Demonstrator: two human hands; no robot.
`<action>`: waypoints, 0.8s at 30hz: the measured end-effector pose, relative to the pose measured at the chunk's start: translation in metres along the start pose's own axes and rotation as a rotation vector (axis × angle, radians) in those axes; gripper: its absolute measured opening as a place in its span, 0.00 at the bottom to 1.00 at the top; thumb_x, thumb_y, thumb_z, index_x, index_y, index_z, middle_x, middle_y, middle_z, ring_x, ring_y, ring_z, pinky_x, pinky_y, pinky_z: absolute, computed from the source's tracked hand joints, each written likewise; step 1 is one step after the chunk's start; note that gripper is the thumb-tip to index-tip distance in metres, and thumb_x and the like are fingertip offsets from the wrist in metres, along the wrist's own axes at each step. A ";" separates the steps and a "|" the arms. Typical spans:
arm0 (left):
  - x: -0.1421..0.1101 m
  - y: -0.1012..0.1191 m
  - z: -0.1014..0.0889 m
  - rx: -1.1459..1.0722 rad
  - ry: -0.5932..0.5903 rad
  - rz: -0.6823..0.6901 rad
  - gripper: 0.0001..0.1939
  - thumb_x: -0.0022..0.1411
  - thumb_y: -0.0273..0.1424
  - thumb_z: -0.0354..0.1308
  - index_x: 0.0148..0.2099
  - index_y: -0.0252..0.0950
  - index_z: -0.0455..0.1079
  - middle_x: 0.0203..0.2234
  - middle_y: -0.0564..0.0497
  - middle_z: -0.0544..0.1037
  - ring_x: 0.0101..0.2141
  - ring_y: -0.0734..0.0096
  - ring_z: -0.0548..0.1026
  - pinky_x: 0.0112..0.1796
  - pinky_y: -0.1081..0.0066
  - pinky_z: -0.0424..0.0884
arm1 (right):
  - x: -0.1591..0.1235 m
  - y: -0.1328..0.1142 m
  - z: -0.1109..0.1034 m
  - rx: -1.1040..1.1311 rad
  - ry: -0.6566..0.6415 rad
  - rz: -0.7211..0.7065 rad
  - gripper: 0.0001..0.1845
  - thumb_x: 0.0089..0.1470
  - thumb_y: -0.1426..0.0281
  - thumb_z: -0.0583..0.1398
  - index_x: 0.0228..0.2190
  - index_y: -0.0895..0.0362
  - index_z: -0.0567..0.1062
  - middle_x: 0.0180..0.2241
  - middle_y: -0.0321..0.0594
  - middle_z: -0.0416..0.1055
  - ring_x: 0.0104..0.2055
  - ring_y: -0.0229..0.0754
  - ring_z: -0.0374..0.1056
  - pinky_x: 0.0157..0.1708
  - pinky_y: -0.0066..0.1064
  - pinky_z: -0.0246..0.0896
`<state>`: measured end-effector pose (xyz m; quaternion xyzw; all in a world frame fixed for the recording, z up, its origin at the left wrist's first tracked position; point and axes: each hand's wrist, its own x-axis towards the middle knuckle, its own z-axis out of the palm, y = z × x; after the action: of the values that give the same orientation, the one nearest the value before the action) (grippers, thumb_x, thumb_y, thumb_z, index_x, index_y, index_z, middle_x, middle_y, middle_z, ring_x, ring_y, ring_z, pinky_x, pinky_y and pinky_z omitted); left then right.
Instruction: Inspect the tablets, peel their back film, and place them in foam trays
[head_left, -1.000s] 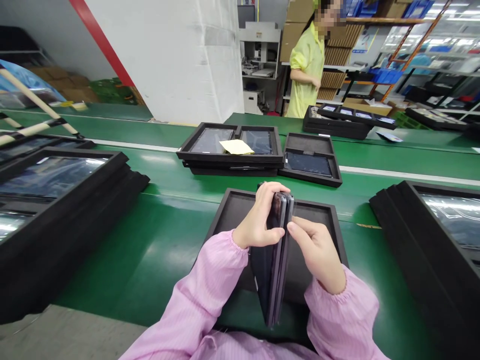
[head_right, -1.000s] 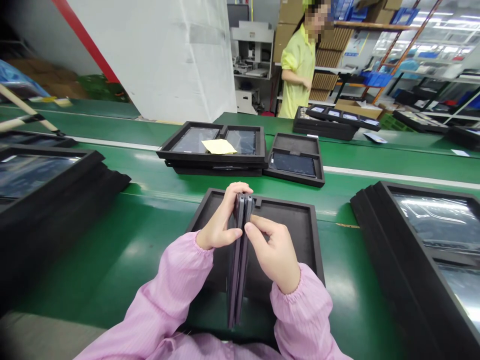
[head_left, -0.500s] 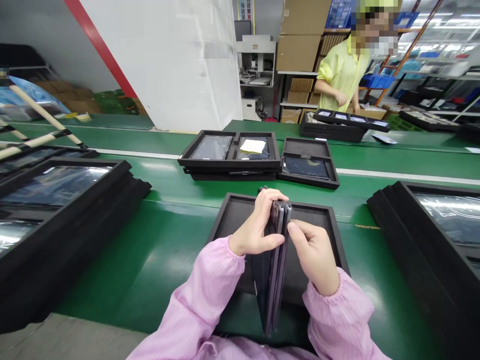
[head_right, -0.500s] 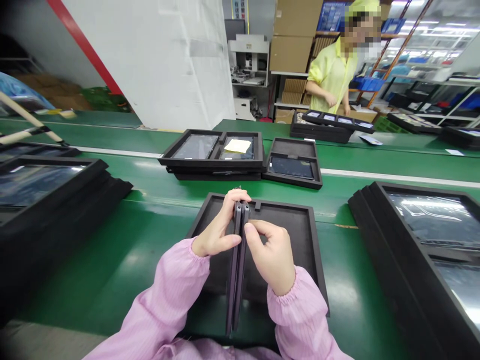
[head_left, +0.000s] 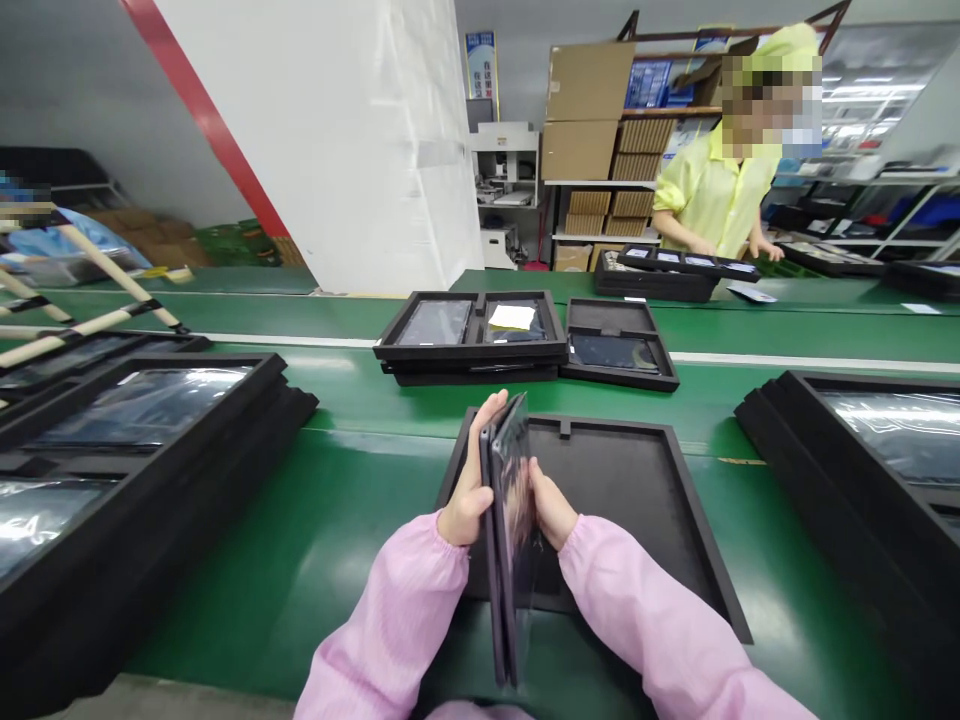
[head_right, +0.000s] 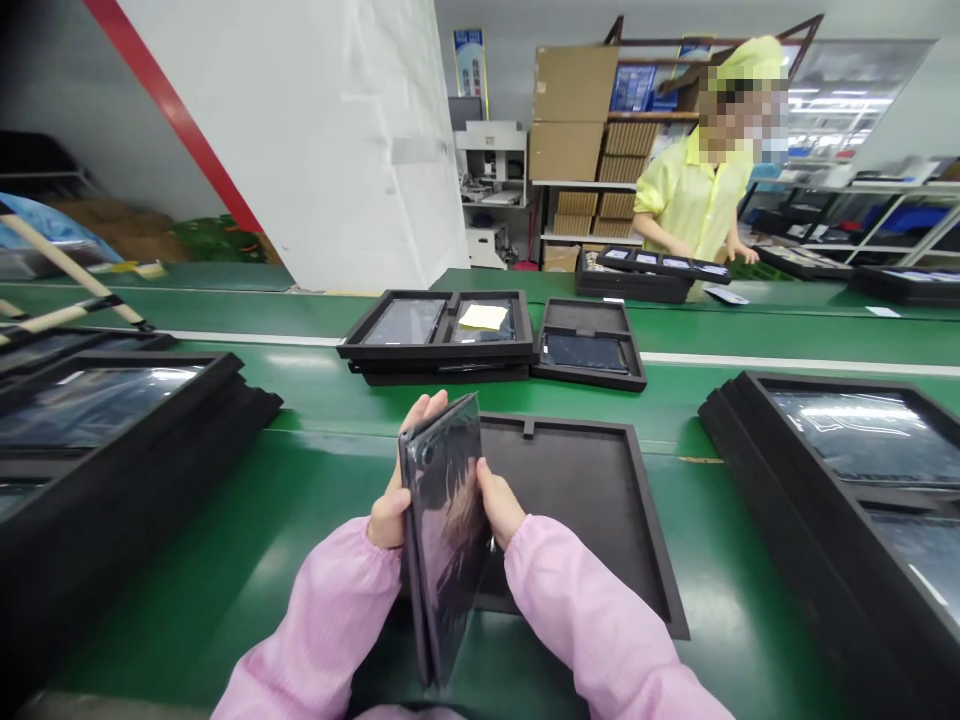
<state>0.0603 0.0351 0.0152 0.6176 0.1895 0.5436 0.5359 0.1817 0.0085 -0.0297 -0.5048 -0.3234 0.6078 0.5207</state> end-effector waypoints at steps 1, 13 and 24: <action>-0.008 -0.001 -0.006 -0.017 0.024 -0.067 0.43 0.53 0.60 0.55 0.64 0.40 0.60 0.64 0.45 0.62 0.66 0.46 0.54 0.64 0.54 0.52 | 0.002 0.003 0.000 -0.012 0.044 0.010 0.43 0.37 0.30 0.55 0.27 0.59 0.79 0.29 0.49 0.79 0.40 0.54 0.77 0.45 0.42 0.70; -0.061 -0.032 -0.021 -0.185 0.116 -0.725 0.33 0.37 0.44 0.74 0.44 0.32 0.74 0.41 0.40 0.82 0.47 0.45 0.77 0.53 0.50 0.69 | -0.010 -0.044 -0.040 -0.385 0.438 -0.279 0.31 0.36 0.42 0.64 0.29 0.57 0.79 0.35 0.47 0.80 0.39 0.53 0.75 0.41 0.40 0.69; -0.076 -0.034 -0.026 -0.220 0.047 -0.669 0.34 0.42 0.49 0.72 0.48 0.33 0.75 0.45 0.39 0.81 0.50 0.45 0.75 0.54 0.50 0.68 | -0.050 -0.033 -0.029 -0.988 0.540 -0.931 0.09 0.55 0.65 0.62 0.24 0.53 0.74 0.25 0.40 0.74 0.28 0.46 0.69 0.31 0.37 0.64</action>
<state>0.0235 -0.0032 -0.0542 0.4475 0.3338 0.3693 0.7429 0.2170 -0.0352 0.0059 -0.6233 -0.6014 -0.0392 0.4983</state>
